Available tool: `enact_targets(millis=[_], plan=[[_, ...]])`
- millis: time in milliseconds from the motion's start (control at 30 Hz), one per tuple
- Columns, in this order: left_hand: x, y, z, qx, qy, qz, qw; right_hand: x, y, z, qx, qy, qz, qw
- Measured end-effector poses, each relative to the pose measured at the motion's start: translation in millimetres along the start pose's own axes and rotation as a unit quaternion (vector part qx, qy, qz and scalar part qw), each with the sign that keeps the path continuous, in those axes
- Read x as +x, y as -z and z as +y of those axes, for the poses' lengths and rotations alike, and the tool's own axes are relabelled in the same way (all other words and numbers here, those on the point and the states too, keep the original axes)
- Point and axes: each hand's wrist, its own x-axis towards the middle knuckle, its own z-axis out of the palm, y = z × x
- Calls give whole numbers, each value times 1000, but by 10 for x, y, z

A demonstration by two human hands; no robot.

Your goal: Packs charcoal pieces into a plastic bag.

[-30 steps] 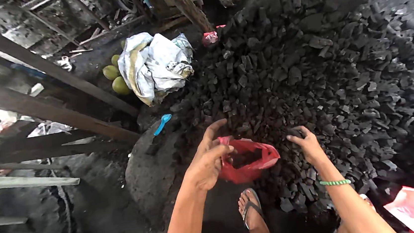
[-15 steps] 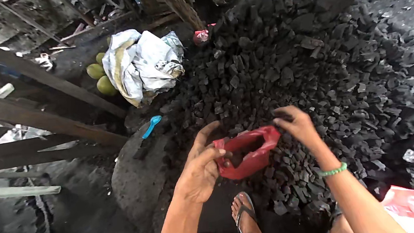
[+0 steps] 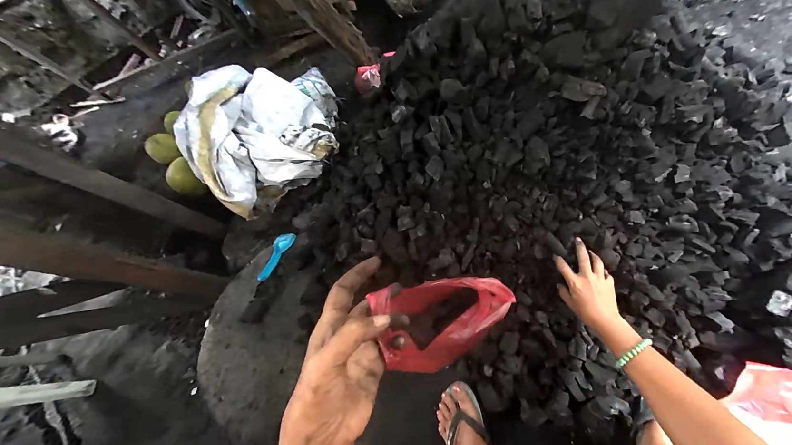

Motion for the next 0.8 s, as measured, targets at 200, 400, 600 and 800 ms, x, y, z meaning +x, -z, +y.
enact_targets(millis=[200,400,600,800], plan=[[-10,2,24,-22,3,-11,1000,-419,-31,-92,30,-3,-183,983],[-19,-15,35,-28,4,-23,999,-595,-4,-608,-23,-30,-326,944],[-28,68,23,-19,5,-6,1000,-498,-130,-411,-18,2,-269,963],[-32,109,41,-17,7,5,1000,-542,-41,-124,-2,38,-287,957]])
